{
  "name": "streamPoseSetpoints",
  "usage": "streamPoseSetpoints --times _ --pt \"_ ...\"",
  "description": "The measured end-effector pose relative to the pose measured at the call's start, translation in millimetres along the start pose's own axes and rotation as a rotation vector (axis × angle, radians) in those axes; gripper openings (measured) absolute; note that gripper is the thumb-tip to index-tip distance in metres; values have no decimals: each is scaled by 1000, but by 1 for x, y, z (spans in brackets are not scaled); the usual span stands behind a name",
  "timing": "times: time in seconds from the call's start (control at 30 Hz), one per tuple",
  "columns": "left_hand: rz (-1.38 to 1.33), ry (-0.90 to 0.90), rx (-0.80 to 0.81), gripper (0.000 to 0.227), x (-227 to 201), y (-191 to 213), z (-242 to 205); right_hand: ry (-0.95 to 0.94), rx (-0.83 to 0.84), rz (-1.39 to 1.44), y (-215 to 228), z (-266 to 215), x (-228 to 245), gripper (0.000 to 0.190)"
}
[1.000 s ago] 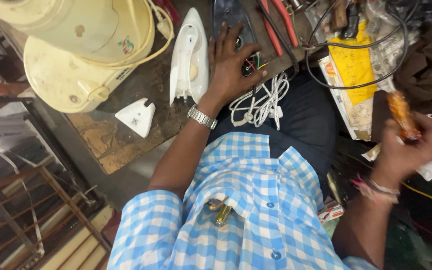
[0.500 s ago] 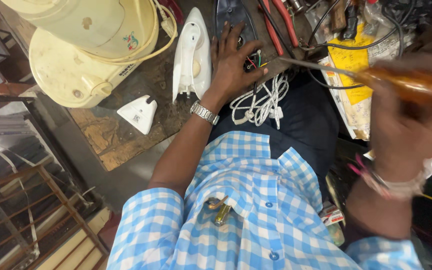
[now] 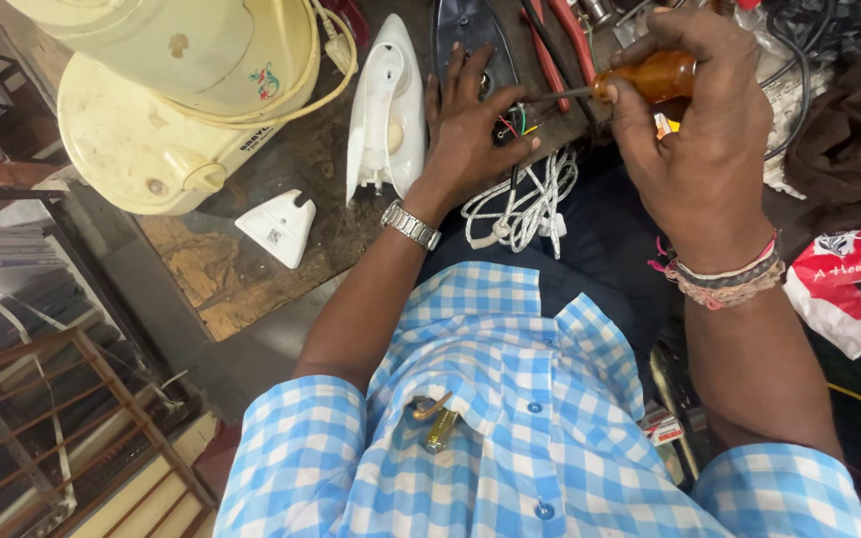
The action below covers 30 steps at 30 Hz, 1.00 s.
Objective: The person uses a screwdriver to adjust screws on a white power strip and then on a disassembled electric iron. They handle the iron's power cord, strip the wire ends, and connect them to the iron's internal terminals.
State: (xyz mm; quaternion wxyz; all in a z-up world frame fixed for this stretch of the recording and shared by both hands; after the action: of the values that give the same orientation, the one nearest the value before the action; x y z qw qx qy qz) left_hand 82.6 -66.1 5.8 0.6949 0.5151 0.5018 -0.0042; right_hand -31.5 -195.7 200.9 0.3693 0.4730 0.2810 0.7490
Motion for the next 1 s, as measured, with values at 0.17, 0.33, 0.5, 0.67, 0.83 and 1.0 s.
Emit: streamPoseSetpoints --times 0.17,0.33,0.5,0.67,0.83,1.0 --pt "1 5 1 52 -1 1 0 30 -11 -23 -2 6 3 47" --pt "9 11 -8 54 -1 0 1 42 17 -20 -3 15 6 45" --pt "18 -2 -27 53 0 0 0 105 95 -52 -2 23 12 43" --pt "6 -22 -39 53 0 0 1 120 114 -43 -1 30 15 43" --pt "10 -32 -49 53 2 -1 0 115 108 -44 -1 30 18 44" --pt "21 -36 -51 53 3 -3 0 151 124 -71 -3 36 23 44"
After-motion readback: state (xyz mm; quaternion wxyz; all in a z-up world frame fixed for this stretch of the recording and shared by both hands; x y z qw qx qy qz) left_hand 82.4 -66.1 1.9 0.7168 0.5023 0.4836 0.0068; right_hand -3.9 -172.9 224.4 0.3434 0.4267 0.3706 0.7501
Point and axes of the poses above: each hand's wrist, its own z-axis towards the middle knuckle, its own y-axis out of the back of the hand, x = y × z, the point moved 6 cm from there along z, towards the middle knuckle, and after that the axes turned 8 degrees about x, right-handed, at the moved point
